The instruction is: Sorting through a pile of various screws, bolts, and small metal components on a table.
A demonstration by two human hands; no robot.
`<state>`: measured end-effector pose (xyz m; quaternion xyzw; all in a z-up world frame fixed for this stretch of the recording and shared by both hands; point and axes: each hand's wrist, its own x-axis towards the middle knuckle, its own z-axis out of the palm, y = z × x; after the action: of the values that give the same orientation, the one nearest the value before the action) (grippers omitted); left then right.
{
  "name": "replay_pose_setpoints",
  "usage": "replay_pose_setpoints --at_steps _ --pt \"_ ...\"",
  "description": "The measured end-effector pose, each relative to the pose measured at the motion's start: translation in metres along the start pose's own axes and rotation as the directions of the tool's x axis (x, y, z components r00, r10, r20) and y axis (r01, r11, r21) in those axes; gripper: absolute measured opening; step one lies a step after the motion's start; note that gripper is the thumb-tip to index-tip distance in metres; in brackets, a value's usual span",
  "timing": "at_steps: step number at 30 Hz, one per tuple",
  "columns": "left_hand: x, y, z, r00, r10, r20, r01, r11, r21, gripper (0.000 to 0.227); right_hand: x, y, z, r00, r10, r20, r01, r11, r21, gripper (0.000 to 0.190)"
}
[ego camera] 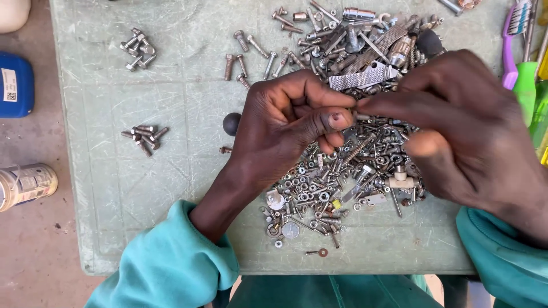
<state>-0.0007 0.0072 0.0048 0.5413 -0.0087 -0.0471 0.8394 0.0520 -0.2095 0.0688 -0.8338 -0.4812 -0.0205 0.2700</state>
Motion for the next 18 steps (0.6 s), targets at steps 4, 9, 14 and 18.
replay_pose_setpoints --at_steps 4,9,14,18 --pt "0.000 0.005 -0.001 1.000 -0.021 -0.015 0.021 1.000 -0.016 0.022 -0.001 0.014 0.007 0.994 0.025 0.104 -0.018 0.997 -0.071 0.053" --pt "0.003 0.009 -0.006 0.995 0.072 -0.065 -0.071 0.997 0.023 0.014 0.003 0.000 0.007 0.964 -0.178 0.200 0.178 0.984 0.017 0.016" --pt "0.006 0.006 -0.016 0.982 0.157 -0.104 -0.134 0.971 0.198 0.016 -0.008 -0.005 0.016 0.936 -0.154 0.315 0.197 0.975 -0.107 0.019" --pt "-0.011 0.033 -0.025 0.944 0.300 -0.135 -0.230 0.895 0.382 0.017 -0.013 -0.008 0.017 0.921 -0.132 0.367 0.241 0.932 -0.271 0.018"
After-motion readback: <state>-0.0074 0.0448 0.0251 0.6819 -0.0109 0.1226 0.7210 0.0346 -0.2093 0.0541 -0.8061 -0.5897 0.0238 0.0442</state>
